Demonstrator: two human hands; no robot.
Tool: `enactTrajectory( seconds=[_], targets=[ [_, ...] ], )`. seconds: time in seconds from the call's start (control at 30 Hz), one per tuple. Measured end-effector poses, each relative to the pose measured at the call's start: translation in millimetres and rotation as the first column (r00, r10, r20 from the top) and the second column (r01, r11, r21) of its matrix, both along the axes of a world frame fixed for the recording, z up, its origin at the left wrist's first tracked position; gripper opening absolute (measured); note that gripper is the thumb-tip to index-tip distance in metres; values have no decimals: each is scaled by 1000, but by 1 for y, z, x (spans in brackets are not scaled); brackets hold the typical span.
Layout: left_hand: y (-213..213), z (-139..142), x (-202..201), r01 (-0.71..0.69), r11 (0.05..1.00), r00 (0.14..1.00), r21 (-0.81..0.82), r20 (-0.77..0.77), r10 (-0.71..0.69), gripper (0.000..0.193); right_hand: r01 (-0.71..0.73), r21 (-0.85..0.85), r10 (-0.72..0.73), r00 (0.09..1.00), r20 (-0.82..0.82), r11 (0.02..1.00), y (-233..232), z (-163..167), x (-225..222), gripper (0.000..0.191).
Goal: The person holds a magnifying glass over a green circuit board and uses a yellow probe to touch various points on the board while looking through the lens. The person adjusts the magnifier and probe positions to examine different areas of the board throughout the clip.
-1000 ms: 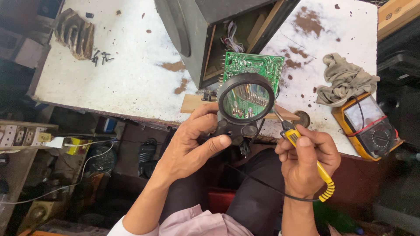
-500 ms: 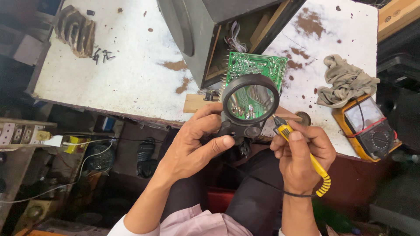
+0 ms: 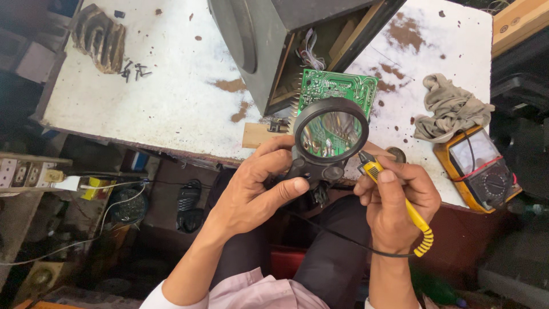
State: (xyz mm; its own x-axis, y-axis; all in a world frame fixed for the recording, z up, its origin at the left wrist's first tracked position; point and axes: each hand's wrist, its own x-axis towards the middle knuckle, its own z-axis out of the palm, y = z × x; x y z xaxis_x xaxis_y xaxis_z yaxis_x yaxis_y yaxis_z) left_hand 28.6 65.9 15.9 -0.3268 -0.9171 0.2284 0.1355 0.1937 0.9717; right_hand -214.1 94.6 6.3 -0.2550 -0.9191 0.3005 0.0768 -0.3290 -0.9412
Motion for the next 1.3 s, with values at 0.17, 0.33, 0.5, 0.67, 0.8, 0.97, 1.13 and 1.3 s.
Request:
enactTrajectory(
  seconds=[0.17,0.33,0.5,0.67,0.8,0.97,1.13,1.3],
  targets=[
    [0,-1,-1,-7,1000,1000,9,3,7,32,-4,-4,4,1000,-2,1000,-1,1,1,15],
    [0,-1,0,-18,1000,1000,-14,15,18,32,10,-9,-10,1000,-3,1000,0,1,0,14],
    [0,-1,0,-19,1000,999,-16,27,20,32,15,-15,-16,1000,-15,1000,0,1,0,15],
    [0,0,1,-16,1000,999,-23,33,17,32,-5,-6,5,1000,-9,1000,0,1,0,15],
    [0,1,0,-15,1000,1000,-24,26,16,32,-8,-5,8,1000,2,1000,0,2,1,15],
    [0,0,1,-16,999,999,-29,31,17,32,-5,-10,5,1000,-8,1000,0,1,1,15],
    [1,1,1,-23,999,999,-32,38,24,32,13,-7,-13,1000,1,1000,1,1,0,16],
    [1,1,1,-5,1000,1000,-3,19,5,32,86,19,-87,994,63,996,5,3,-7,15]
  ],
)
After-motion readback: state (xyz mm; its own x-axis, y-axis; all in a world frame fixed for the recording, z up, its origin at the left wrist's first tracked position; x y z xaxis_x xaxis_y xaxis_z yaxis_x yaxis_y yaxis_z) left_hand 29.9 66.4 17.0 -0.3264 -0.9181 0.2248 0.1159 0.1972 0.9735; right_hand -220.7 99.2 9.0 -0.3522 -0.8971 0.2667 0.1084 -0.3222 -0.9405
